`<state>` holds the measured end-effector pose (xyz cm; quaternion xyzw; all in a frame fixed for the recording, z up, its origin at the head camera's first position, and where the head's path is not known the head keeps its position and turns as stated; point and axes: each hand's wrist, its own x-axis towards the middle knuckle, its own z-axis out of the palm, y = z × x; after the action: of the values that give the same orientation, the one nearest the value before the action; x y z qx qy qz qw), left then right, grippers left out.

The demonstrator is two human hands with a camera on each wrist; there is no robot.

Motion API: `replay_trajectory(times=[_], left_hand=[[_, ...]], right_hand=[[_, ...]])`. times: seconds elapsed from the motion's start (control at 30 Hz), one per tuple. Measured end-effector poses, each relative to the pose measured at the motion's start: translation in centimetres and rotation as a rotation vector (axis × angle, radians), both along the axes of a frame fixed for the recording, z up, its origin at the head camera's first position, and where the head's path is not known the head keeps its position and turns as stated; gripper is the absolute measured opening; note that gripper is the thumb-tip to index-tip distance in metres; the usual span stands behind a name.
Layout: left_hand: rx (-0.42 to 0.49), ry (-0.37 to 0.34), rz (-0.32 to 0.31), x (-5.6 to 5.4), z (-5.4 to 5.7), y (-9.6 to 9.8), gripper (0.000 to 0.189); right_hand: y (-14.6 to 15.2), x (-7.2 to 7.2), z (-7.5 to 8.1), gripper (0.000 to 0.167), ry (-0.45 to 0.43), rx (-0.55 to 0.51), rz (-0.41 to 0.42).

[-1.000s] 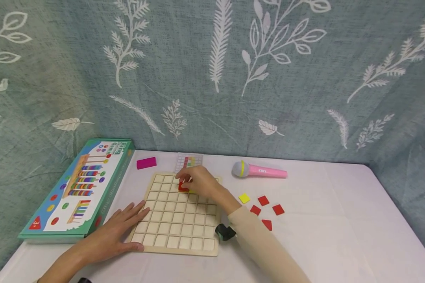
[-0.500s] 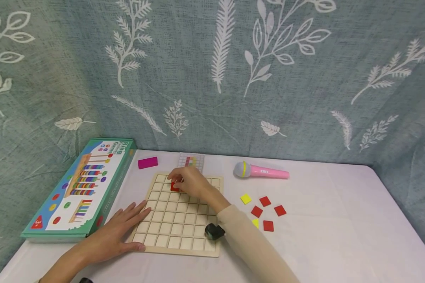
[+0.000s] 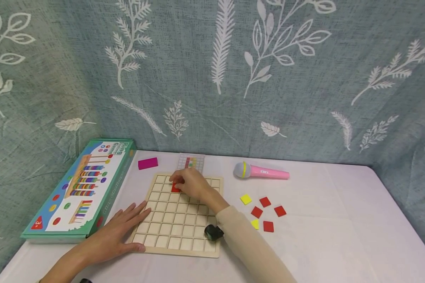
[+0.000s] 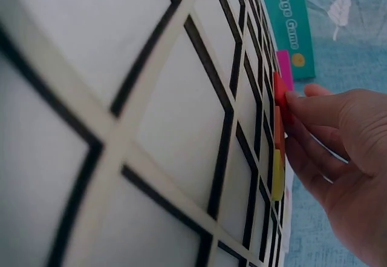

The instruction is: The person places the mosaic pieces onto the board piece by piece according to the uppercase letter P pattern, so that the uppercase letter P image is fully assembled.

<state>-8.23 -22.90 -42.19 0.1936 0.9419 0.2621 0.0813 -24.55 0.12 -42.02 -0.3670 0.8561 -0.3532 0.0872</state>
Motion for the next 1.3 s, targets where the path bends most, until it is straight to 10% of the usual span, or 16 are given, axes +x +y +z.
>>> replay_trajectory(times=[0.8,1.3], left_hand=[[0.011,-0.020,0.004,0.0,0.1,0.1,0.095],[0.014,-0.007,0.003,0.0,0.1,0.2,0.094]], right_hand=[[4.4,1.0,4.0,0.021,0.050,0.009,0.114],[13.6,1.8,3.8,0.021,0.049,0.052,-0.018]])
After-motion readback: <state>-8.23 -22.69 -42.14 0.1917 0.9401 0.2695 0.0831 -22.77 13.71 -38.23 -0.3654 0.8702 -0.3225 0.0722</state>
